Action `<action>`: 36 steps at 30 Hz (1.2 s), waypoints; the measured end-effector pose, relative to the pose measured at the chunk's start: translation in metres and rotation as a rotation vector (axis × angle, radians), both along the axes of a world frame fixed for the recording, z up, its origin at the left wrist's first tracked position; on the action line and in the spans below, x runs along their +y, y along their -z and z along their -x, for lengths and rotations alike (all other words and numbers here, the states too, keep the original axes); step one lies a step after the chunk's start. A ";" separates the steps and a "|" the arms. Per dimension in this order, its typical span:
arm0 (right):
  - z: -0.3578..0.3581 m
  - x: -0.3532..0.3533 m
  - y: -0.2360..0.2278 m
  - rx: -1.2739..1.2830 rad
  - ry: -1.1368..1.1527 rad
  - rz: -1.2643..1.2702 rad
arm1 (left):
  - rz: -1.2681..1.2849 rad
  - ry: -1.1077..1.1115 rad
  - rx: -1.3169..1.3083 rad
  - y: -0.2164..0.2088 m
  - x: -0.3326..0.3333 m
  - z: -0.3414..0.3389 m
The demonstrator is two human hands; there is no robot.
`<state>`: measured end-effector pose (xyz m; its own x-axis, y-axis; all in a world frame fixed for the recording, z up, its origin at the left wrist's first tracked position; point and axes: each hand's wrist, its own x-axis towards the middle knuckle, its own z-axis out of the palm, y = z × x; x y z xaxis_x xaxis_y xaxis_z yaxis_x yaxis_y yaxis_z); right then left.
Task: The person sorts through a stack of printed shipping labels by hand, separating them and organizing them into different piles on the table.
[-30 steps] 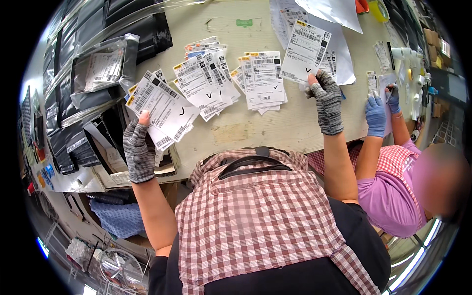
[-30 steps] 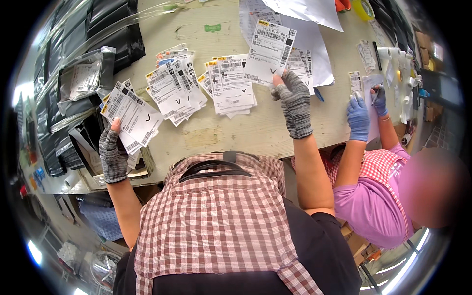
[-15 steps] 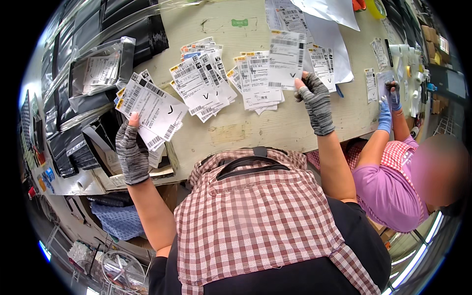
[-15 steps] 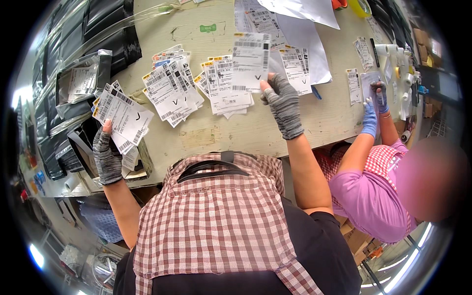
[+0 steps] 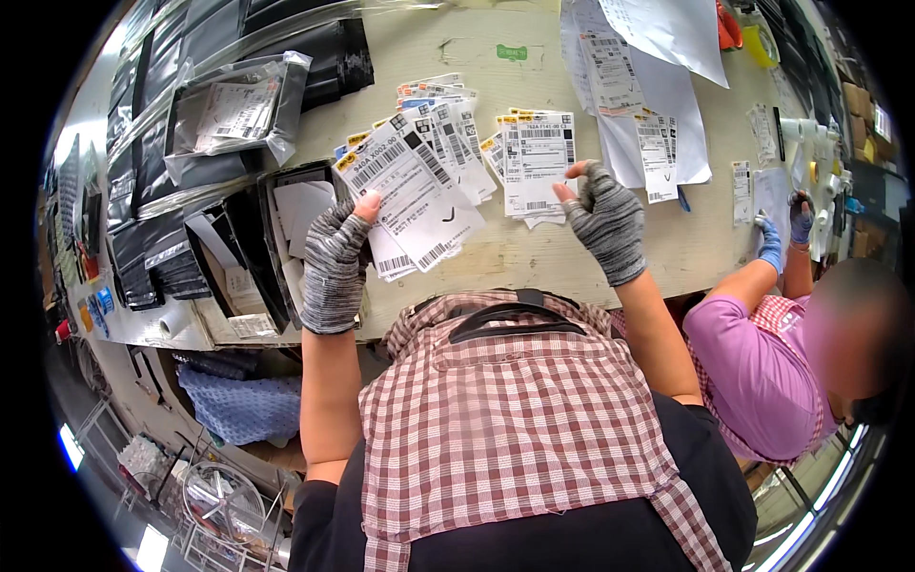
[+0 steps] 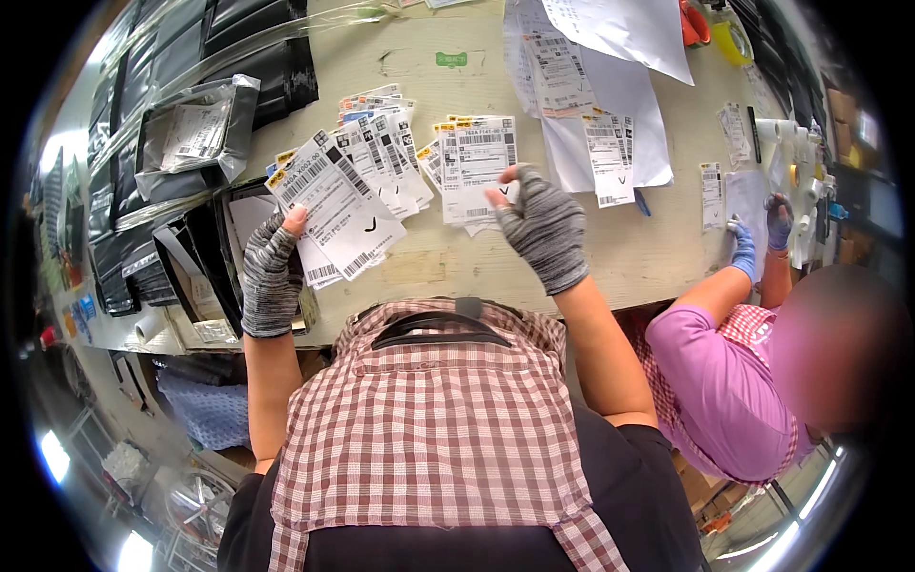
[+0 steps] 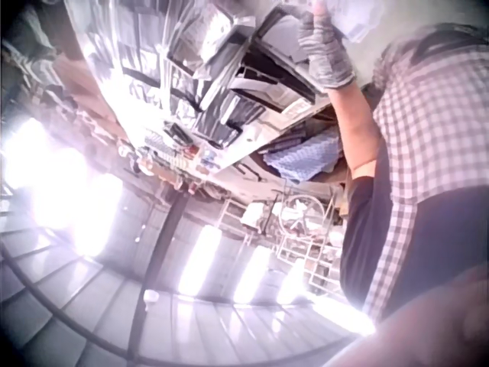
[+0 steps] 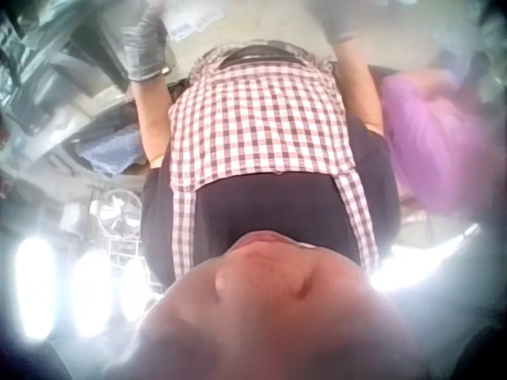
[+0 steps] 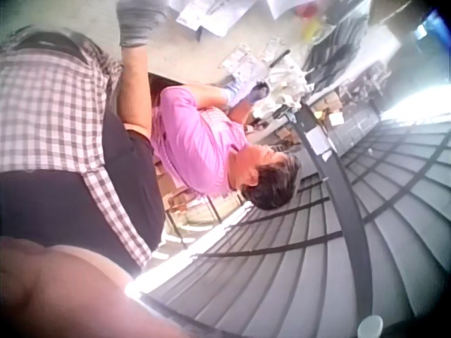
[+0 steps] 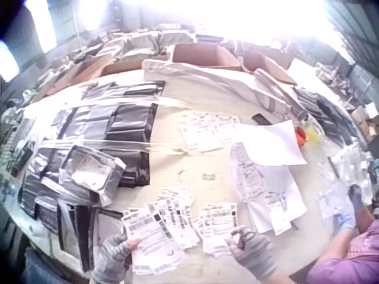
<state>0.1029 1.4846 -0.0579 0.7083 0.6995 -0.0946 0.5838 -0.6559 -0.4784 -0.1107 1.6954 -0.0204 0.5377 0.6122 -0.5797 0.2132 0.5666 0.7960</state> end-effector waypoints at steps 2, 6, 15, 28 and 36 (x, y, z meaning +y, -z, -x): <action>0.011 0.014 -0.015 0.144 -0.020 -0.104 | -0.046 0.039 0.013 0.001 -0.004 -0.005; 0.037 0.038 -0.033 0.535 -0.148 -0.295 | -0.050 0.097 0.037 -0.003 -0.007 -0.011; 0.044 0.045 -0.020 0.739 -0.083 -0.277 | -0.074 0.072 0.085 0.000 -0.003 -0.004; 0.037 0.081 0.033 0.311 -0.206 -0.035 | -0.031 -0.338 -0.063 -0.004 0.040 0.056; 0.060 0.087 -0.009 0.647 -0.167 -0.316 | -0.008 -0.194 -0.045 0.004 0.015 0.039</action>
<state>0.0430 1.5715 -0.0488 0.4613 0.8561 -0.2330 0.2011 -0.3567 -0.9123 -0.1494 1.7109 -0.0239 0.4349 0.7114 -0.5521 0.0647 0.5868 0.8071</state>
